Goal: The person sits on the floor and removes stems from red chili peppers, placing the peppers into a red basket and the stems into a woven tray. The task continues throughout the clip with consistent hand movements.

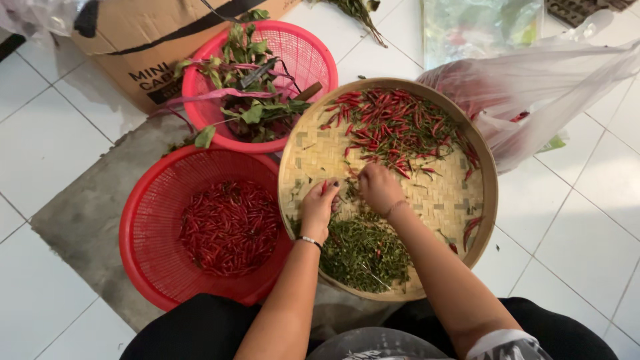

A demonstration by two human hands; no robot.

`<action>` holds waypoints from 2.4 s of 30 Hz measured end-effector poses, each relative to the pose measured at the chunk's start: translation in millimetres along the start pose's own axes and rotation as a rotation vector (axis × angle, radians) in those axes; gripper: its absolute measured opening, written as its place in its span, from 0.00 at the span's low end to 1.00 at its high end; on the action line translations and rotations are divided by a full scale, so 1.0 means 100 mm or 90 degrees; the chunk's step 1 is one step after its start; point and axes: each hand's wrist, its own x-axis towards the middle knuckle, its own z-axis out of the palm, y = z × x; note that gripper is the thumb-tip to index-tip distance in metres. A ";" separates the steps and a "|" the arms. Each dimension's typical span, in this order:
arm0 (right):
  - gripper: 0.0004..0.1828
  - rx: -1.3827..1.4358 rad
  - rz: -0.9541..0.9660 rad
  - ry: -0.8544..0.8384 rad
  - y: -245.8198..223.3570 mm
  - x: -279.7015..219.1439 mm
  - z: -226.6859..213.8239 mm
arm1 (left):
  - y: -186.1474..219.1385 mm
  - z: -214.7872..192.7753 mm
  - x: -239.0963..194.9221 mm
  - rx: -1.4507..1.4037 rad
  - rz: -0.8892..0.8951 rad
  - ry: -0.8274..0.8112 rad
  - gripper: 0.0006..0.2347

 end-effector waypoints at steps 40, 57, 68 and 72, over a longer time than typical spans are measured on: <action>0.11 0.079 -0.138 -0.081 -0.57 -0.23 -0.04 | -0.16 -0.61 -0.19 0.173 0.269 0.053 0.09; 0.17 -0.045 -0.106 -0.525 0.50 -0.26 -0.42 | 0.26 -0.89 -0.79 0.466 0.404 -0.009 0.08; 0.37 -0.132 -0.095 -0.065 1.08 0.47 -0.68 | 0.58 -1.35 -0.85 0.823 0.329 0.452 0.31; 0.26 -0.132 -0.133 -0.041 0.96 0.45 -0.29 | 0.43 -0.78 -0.89 0.658 0.461 0.215 0.26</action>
